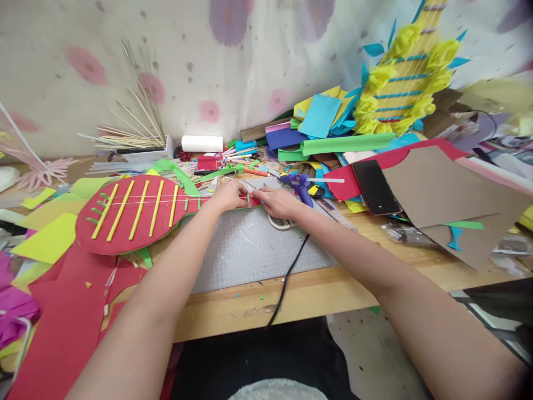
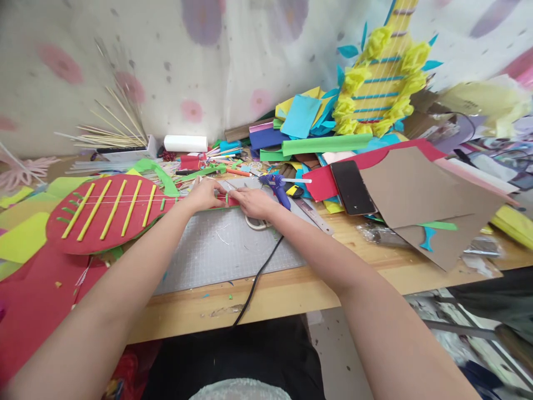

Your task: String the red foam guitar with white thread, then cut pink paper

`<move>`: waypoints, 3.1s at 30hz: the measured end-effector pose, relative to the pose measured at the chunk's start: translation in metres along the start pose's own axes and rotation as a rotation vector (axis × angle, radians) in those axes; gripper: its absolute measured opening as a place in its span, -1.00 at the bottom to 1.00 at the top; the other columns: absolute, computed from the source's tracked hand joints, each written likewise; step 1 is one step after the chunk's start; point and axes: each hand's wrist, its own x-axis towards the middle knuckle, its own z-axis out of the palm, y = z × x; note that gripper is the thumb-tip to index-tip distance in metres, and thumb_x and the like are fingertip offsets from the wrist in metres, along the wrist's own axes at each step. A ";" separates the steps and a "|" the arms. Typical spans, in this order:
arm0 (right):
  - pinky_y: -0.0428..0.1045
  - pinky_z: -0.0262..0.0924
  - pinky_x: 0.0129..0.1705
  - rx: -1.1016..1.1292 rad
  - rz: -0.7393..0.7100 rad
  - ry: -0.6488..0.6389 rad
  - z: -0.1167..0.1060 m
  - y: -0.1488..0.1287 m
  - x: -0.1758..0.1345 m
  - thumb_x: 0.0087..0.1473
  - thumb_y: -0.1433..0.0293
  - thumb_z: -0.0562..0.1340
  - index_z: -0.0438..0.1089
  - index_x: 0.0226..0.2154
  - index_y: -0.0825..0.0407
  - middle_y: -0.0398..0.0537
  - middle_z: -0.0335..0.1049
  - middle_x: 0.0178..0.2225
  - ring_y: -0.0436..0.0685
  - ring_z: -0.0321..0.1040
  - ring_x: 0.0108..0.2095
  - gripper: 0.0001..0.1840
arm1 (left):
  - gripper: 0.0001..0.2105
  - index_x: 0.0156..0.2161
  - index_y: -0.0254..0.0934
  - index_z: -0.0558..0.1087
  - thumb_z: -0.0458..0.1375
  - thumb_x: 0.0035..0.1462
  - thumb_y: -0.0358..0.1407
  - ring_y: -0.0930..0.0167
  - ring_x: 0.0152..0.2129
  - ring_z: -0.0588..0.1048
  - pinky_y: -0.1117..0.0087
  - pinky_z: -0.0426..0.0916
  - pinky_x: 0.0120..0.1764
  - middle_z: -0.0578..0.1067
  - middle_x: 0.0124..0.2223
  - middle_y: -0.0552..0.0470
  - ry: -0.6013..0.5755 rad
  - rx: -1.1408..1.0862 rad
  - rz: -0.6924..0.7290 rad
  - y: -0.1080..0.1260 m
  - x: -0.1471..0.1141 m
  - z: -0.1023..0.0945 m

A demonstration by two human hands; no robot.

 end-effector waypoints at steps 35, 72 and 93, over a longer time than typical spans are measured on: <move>0.02 0.19 -0.21 -0.042 -0.044 -0.062 -0.002 -0.001 0.006 0.02 0.52 0.07 0.20 0.04 0.09 0.12 0.41 -0.06 0.19 0.36 -0.12 -0.53 | -0.69 -0.39 -0.19 0.54 0.28 -0.20 -0.02 0.09 -0.07 0.42 -0.12 -0.17 0.21 0.55 -0.29 -0.04 -0.019 0.022 0.027 0.004 -0.002 -0.005; 0.03 0.19 -0.18 0.125 0.178 0.148 0.011 -0.019 0.005 0.04 0.52 0.04 0.28 -0.19 0.08 0.07 0.41 -0.26 0.17 0.31 -0.20 -0.75 | -0.68 -0.30 -0.12 0.58 0.32 -0.26 -0.09 0.07 0.07 0.31 -0.08 -0.27 0.22 0.56 -0.13 -0.07 -0.066 0.022 -0.121 0.013 -0.003 -0.008; -0.05 0.13 -0.30 0.553 0.609 0.219 0.028 -0.016 0.045 -0.02 0.51 0.14 0.15 -0.25 0.01 -0.18 0.32 -0.44 0.03 0.27 -0.38 -0.77 | -0.64 -0.22 -0.17 0.58 0.31 -0.19 -0.11 0.09 0.00 0.38 -0.13 -0.27 0.21 0.58 -0.23 -0.07 -0.052 -0.005 -0.072 0.007 -0.004 -0.004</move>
